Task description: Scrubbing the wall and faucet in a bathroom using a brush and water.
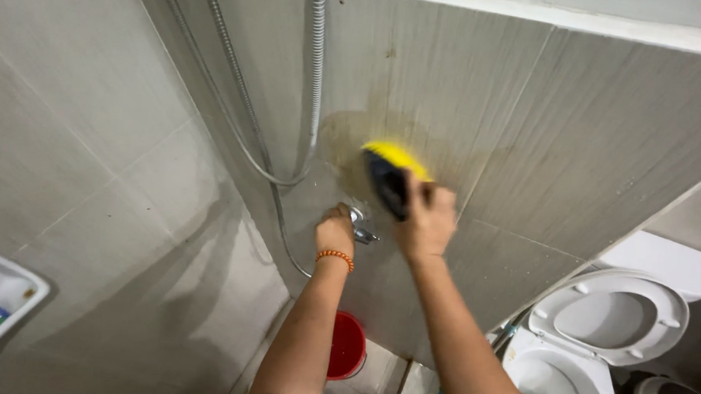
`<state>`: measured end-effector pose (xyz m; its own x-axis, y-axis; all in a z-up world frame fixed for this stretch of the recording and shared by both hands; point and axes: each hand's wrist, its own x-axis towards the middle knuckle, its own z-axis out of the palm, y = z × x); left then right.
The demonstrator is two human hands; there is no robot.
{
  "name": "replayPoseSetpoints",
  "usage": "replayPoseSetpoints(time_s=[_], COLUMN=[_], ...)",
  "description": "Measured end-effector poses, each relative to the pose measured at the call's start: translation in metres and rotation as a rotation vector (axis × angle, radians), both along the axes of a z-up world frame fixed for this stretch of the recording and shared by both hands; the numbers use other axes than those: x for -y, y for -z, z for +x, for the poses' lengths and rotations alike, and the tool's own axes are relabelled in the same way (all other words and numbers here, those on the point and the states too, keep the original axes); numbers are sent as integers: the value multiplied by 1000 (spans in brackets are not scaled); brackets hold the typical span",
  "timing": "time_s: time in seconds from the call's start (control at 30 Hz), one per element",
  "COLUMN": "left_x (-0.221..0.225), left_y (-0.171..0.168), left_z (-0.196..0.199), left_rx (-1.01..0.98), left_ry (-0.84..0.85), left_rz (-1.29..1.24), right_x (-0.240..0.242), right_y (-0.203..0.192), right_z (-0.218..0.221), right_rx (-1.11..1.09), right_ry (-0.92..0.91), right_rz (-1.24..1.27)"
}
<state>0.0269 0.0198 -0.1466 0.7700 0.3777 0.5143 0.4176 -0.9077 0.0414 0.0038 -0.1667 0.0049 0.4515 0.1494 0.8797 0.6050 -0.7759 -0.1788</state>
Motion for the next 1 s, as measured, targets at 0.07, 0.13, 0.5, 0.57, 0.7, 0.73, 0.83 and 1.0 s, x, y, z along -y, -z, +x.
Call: replayPoseSetpoints(time_s=[0.07, 0.13, 0.5, 0.57, 0.7, 0.73, 0.83, 1.0], left_x=[1, 2, 1, 1, -1, -1, 4, 47], left_y=[-6, -7, -8, -8, -5, -8, -19, -89], left_z=[-3, -8, -8, -9, -8, -10, -23, -79], left_rx=[-39, -86, -29, -55, -45, -41, -105, 308], left_ry=[-5, -10, 31, 44, 54, 50, 77, 146], left_rz=[-4, -5, -25, -25, 27, 24, -22, 110], right_x=[-8, -5, 33, 33, 39, 40, 42, 37], right_y=[27, 53, 93, 99, 97, 97, 86, 59], right_z=[1, -5, -34, -27, -26, -27, -36, -54], right_rx=[-34, -76, -543, -632, -889, -886, -859, -1107], right_ry=[-16, -32, 20, -16, -141, -143, -275, -427], right_rz=[-61, -118, -86, -35, 159, 154, 351, 685])
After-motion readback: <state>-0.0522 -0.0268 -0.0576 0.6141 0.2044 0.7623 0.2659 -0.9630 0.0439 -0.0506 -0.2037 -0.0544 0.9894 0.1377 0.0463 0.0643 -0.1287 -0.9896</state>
